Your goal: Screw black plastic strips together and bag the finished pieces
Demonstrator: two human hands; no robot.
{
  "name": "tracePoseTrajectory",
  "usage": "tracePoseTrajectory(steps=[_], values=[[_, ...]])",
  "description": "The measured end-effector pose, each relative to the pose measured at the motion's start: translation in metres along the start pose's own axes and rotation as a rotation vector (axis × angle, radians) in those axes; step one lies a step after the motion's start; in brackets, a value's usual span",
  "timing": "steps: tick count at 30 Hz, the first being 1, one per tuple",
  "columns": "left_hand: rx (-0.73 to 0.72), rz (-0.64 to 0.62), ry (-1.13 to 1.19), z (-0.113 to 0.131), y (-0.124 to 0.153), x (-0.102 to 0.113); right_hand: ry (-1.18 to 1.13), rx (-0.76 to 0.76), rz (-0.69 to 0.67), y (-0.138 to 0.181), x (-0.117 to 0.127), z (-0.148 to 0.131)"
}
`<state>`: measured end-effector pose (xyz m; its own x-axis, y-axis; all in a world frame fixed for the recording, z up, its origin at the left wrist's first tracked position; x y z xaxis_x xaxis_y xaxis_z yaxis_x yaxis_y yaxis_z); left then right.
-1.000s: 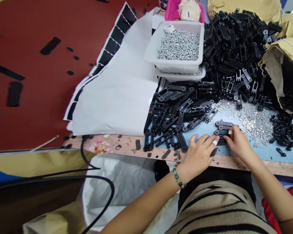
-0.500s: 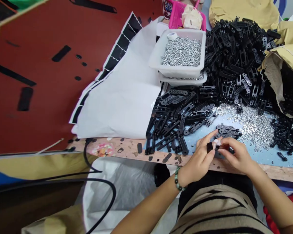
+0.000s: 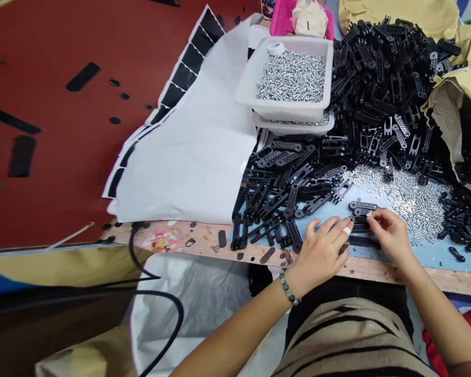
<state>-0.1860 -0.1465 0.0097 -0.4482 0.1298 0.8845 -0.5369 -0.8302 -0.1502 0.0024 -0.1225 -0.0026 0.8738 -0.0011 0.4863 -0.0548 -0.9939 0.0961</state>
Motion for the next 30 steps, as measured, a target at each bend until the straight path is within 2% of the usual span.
tracePoseTrajectory(steps=[4,9,12,16,19,21,23,25,26,30], values=[[-0.014,0.002,-0.015,-0.001,0.0,0.001,-0.026,-0.014,-0.02,-0.001,0.001,0.003],[-0.02,-0.007,-0.009,0.0,-0.002,0.0,0.048,0.031,-0.036,-0.002,-0.001,-0.002],[-0.011,-0.027,-0.013,0.002,-0.007,0.0,0.177,0.059,-0.039,-0.004,-0.001,-0.005],[0.004,-0.08,0.017,0.002,-0.015,0.005,0.461,0.086,-0.035,-0.007,0.007,-0.011],[0.017,-0.095,0.109,0.0,-0.021,0.01,0.477,0.257,-0.029,-0.005,0.013,-0.027],[0.005,-0.104,0.174,0.0,-0.023,0.012,0.345,0.446,-0.137,-0.001,0.01,-0.043],[-0.002,-0.113,0.232,0.0,-0.024,0.011,0.226,0.549,-0.28,0.006,0.005,-0.055],[0.004,-0.108,0.293,-0.001,-0.025,0.011,0.168,0.527,-0.35,0.01,0.002,-0.06],[0.008,-0.091,0.326,-0.002,-0.024,0.011,0.144,0.488,-0.342,0.011,0.002,-0.059],[0.05,0.058,0.415,-0.007,-0.024,0.016,0.005,0.266,-0.144,0.005,0.018,-0.036]])
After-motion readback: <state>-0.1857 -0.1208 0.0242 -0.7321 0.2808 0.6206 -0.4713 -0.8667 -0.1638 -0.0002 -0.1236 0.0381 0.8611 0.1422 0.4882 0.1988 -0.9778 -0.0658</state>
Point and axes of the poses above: each hand's wrist, its own y-axis away from the middle knuckle, its own x-axis out of the back of the hand, z = x × y, the point moved 2 cm from there along -y, towards the middle knuckle, and after that the axes turned 1 degree about -z, right-handed, at the moved point
